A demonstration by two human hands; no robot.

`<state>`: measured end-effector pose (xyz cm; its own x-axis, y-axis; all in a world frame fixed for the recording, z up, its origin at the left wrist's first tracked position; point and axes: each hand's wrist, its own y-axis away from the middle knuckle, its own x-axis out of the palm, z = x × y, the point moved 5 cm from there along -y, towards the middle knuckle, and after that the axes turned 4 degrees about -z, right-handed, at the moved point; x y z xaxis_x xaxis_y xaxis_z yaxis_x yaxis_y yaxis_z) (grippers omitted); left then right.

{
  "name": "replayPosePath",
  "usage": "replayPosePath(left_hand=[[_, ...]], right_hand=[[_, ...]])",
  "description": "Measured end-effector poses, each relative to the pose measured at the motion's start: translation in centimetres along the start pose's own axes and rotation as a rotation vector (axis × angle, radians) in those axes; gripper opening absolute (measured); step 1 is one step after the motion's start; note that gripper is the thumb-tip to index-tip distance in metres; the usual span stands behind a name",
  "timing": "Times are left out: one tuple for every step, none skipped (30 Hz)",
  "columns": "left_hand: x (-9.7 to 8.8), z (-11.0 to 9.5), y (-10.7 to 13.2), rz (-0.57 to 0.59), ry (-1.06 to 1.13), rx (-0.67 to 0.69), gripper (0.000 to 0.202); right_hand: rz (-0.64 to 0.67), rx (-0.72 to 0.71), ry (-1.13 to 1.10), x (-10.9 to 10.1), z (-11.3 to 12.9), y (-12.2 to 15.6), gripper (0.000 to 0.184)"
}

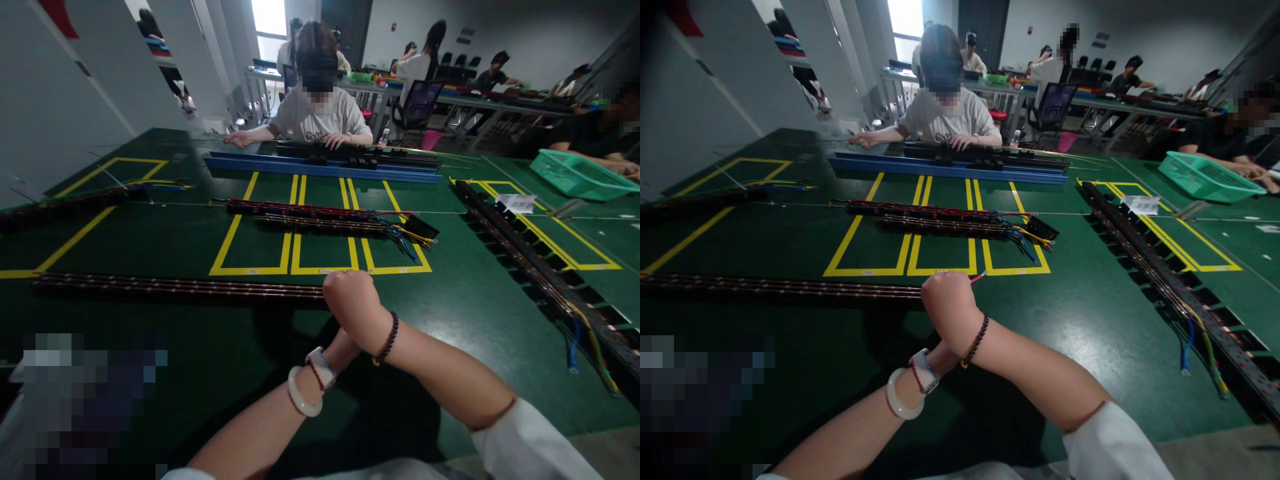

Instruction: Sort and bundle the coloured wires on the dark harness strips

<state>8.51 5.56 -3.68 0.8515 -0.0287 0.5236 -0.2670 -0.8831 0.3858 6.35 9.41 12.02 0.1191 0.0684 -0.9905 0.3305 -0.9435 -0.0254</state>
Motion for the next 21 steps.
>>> replayPosePath(left_hand=[[0.1, 0.2, 0.0, 0.025, 0.004, -0.030, 0.017], [0.2, 0.4, 0.1, 0.047, 0.006, -0.055, 0.015], [0.4, 0.5, 0.2, 0.068, 0.008, -0.078, 0.012], [0.6, 0.6, 0.2, 0.090, 0.011, -0.100, 0.011], [0.7, 0.8, 0.3, 0.105, 0.015, -0.123, 0.014], [0.9, 0.8, 0.4, 0.114, 0.025, -0.143, 0.020], [1.0, 0.8, 0.4, 0.123, 0.041, -0.155, 0.025], [1.1, 0.8, 0.5, 0.134, 0.059, -0.160, 0.029], [1.1, 0.6, 0.6, 0.143, 0.073, -0.160, 0.032], [1.1, 0.5, 0.7, 0.148, 0.080, -0.159, 0.032], [1.1, 0.4, 0.8, 0.147, 0.078, -0.158, 0.031], [1.1, 0.3, 0.9, 0.142, 0.067, -0.161, 0.029], [1.0, 0.2, 1.0, 0.131, 0.052, -0.169, 0.027], [1.0, 0.2, 1.0, 0.122, 0.040, -0.177, 0.026], [1.0, 0.2, 1.1, 0.118, 0.033, -0.182, 0.025], [1.0, 0.1, 1.1, 0.118, 0.029, -0.184, 0.025], [1.0, 0.1, 1.1, 0.117, 0.025, -0.184, 0.025], [1.1, 0.1, 1.1, 0.115, 0.022, -0.184, 0.025], [1.1, 0.2, 1.1, 0.111, 0.016, -0.183, 0.024], [1.1, 0.2, 1.1, 0.107, 0.010, -0.183, 0.024], [1.1, 0.2, 1.0, 0.103, 0.003, -0.183, 0.024]], right_hand=[[0.010, -0.010, -0.008, -0.1, -0.2, 0.1, 0.020], [0.028, -0.016, -0.019, -0.3, -0.8, 0.2, 0.020], [0.046, -0.024, -0.036, -0.6, -1.6, 0.4, 0.021], [0.060, -0.035, -0.069, -0.8, -2.7, 0.7, 0.023], [0.071, -0.044, -0.122, -1.0, -4.0, 1.0, 0.027], [0.064, -0.059, -0.208, -1.2, -5.5, 1.2, 0.032], [0.050, -0.063, -0.328, -1.1, -7.0, 1.5, 0.037], [0.027, -0.035, -0.469, -0.8, -8.8, 1.6, 0.041], [-0.022, 0.019, -0.598, -0.2, -10.6, 1.7, 0.044], [-0.084, 0.088, -0.718, 0.7, -12.4, 1.7, 0.045], [-0.150, 0.167, -0.823, 2.0, -14.0, 1.7, 0.044], [-0.217, 0.263, -0.912, 3.5, -15.5, 1.6, 0.045], [-0.250, 0.352, -0.987, 5.4, -16.5, 1.6, 0.044], [-0.256, 0.420, -1.039, 7.4, -17.0, 1.5, 0.043], [-0.242, 0.453, -1.081, 9.3, -17.1, 1.3, 0.042], [-0.233, 0.463, -1.114, 10.9, -16.9, 1.1, 0.042], [-0.226, 0.454, -1.128, 12.2, -16.5, 0.9, 0.042], [-0.226, 0.438, -1.133, 13.3, -15.9, 0.7, 0.042], [-0.230, 0.416, -1.129, 14.0, -15.3, 0.6, 0.043], [-0.235, 0.394, -1.120, 14.5, -14.7, 0.5, 0.043], [-0.238, 0.374, -1.107, 14.9, -14.2, 0.4, 0.043]])
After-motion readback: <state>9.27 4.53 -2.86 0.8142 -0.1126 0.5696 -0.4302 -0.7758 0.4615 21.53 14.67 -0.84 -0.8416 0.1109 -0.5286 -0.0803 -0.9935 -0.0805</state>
